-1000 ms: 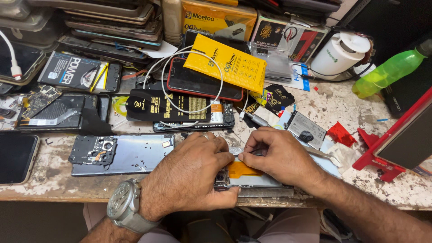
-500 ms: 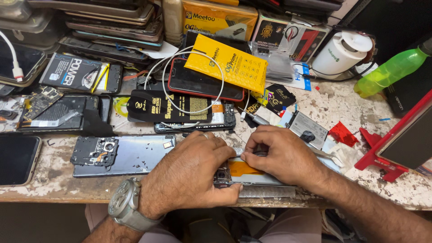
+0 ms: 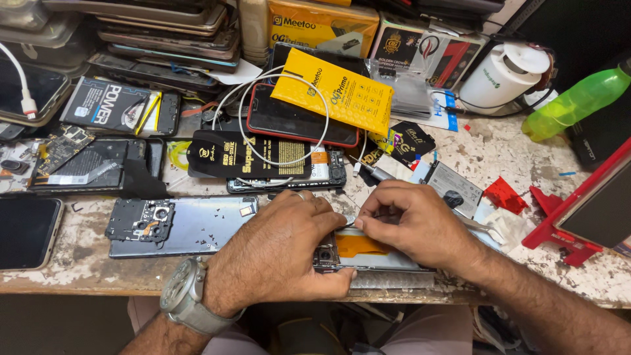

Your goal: The person disassembles a smartphone, removes the battery, and manipulates internal components using a screwdriver and tweezers. They reposition the battery and camera module, then place the back cover aside.

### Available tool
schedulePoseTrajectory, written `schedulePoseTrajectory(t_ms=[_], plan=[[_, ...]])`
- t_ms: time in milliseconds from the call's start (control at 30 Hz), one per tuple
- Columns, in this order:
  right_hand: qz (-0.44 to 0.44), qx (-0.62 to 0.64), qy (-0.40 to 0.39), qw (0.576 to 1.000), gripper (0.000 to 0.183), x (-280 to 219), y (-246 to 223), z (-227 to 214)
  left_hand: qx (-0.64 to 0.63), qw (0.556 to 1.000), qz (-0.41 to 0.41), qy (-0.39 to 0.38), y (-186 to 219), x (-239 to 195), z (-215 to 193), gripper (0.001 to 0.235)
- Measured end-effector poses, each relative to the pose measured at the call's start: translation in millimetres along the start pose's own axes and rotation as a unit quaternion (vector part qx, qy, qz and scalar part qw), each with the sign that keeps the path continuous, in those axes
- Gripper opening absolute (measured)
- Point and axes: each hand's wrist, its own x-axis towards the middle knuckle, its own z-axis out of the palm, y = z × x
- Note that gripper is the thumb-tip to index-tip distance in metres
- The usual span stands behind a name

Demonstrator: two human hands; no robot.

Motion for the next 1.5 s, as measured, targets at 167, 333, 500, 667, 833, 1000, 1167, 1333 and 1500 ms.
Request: schedulePoseTrajectory(t_ms=[167, 333, 500, 667, 833, 1000, 1167, 1333, 1500], plan=[[0.038, 0.034, 0.043, 0.998, 0.024, -1.1, 17.5, -8.3, 0.009, 1.000, 0.012, 0.007, -0.6, -0.7, 0.7, 0.066], [0.023, 0.058, 0.003, 0.998, 0.053, -23.4, 20.6, -22.2, 0.008, 1.000, 0.004, -0.002, 0.7, -2.6, 0.6, 0.062], [-0.032, -0.069, -0.070, 0.995, 0.102, -49.8, 8.9, -25.3, 0.014, 0.999, 0.021, 0.032, 1.3, -5.5, 1.9, 0.059], [-0.006, -0.082, -0.081, 0.993, 0.103, -46.5, 1.4, -20.8, 0.024, 0.999, 0.016, 0.022, 5.6, -6.7, 2.6, 0.057], [-0.010, -0.101, -0.080, 0.992, 0.107, -44.7, -5.5, -16.1, 0.031, 0.998, 0.027, 0.038, 6.2, -9.7, 4.3, 0.061], [-0.002, -0.098, -0.090, 0.991, 0.110, -39.0, -8.4, -14.3, 0.033, 0.999, 0.015, 0.032, 7.3, -8.7, 2.6, 0.061], [0.055, -0.151, -0.127, 0.979, 0.117, -33.5, -17.9, -13.5, 0.033, 0.999, -0.022, 0.033, 7.5, -10.9, 3.6, 0.066], [0.063, -0.128, -0.125, 0.982, 0.116, -32.8, -24.0, -17.4, 0.055, 0.997, -0.002, 0.049, 1.7, -14.3, 6.2, 0.071], [0.070, -0.125, -0.126, 0.982, 0.117, -31.8, -20.5, -15.2, 0.047, 0.998, 0.006, 0.047, -1.8, -13.5, 5.7, 0.067]])
